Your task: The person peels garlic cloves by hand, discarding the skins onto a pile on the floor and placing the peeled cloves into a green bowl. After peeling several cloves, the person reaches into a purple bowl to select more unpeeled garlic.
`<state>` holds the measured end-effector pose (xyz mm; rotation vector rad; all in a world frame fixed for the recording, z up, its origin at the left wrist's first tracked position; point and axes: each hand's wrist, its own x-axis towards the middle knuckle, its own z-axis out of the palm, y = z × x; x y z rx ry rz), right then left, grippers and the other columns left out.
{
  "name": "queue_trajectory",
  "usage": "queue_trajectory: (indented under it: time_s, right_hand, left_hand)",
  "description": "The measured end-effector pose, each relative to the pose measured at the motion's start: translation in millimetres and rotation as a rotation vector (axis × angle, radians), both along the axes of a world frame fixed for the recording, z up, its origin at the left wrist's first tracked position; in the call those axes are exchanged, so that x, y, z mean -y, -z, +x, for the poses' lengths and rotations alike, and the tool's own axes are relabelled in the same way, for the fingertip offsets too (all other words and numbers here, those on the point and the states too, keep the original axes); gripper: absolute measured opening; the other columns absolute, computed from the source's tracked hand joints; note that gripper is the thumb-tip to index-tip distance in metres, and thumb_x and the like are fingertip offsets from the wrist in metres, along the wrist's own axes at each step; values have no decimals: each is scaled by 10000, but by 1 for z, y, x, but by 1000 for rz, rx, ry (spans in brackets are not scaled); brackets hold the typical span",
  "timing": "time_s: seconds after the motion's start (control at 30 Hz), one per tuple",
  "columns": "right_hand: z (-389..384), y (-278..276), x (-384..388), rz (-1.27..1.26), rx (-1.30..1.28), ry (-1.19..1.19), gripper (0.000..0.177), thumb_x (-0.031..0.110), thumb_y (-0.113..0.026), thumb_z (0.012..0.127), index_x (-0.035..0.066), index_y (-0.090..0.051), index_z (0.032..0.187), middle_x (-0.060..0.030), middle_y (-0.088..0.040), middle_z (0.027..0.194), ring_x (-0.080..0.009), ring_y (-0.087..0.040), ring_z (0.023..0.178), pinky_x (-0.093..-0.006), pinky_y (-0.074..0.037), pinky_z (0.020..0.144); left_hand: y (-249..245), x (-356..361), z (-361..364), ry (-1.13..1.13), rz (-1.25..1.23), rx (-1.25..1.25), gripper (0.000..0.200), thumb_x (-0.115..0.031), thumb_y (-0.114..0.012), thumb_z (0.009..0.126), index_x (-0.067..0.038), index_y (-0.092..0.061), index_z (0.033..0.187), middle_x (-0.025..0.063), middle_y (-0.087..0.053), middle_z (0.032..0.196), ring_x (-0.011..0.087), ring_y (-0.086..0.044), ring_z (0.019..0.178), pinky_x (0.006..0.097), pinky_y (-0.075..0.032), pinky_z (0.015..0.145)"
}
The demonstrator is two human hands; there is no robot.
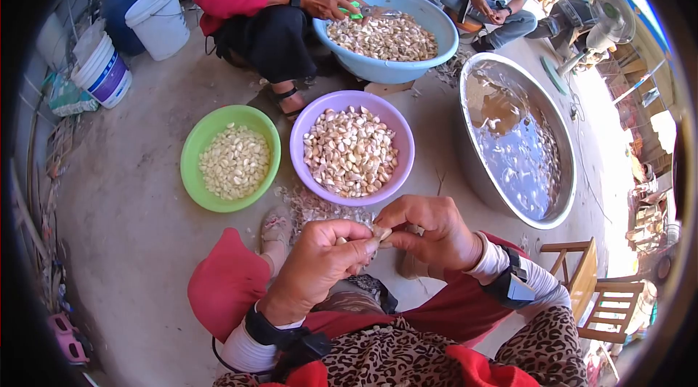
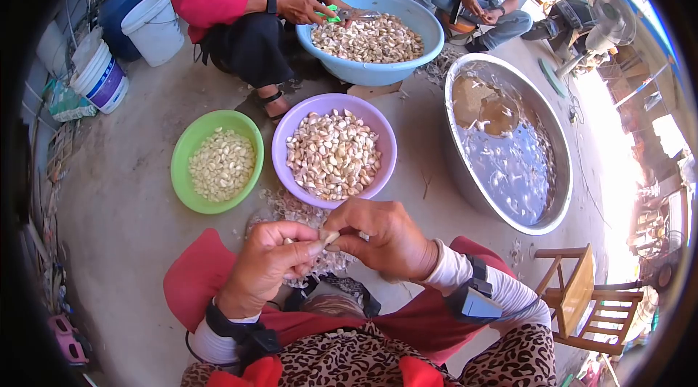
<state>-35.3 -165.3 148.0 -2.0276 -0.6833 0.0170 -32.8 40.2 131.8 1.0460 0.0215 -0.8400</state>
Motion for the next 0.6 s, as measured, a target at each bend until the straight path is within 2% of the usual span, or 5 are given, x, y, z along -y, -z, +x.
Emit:
queue_trajectory:
  time_s: [0.3, 0.4, 0.5, 0.6]
  right_hand:
    - [-4, 7, -3, -44, 134, 35, 202, 26, -701, 726, 33, -594, 897, -107, -622, 848, -298, -624, 762, -336, -503, 673]
    - [-3, 6, -4, -97, 136, 59, 190, 14, -702, 727, 19, -593, 883, -107, -622, 844, -260, -640, 786, -314, -508, 673]
    - [-4, 1, -1, 25, -255, 108, 184, -8, -669, 776, 11, -577, 935, -83, -630, 879, -183, -649, 827, -277, -515, 699]
    - [-3, 15, 1, 546, -588, 32, 225, -30, -612, 833, 4, -550, 1046, -56, -621, 926, -127, -622, 893, -254, -513, 752]
  left_hand:
    - [6, 4, 1, -45, 33, -11, 107, -73, -600, 826, 16, -619, 883, 14, -577, 653, 41, -503, 528, 165, -382, 467]
    - [5, 7, 1, -80, 40, -5, 92, -72, -599, 826, 8, -617, 866, 8, -574, 654, 33, -488, 524, 165, -358, 455]
    - [0, 11, 1, -112, 68, 37, 89, -75, -602, 828, 5, -617, 864, 1, -569, 657, 27, -479, 528, 166, -340, 454]
    - [-3, 13, 2, -123, 62, 74, 87, -76, -600, 833, 4, -613, 865, 0, -566, 665, 27, -478, 538, 167, -332, 461]
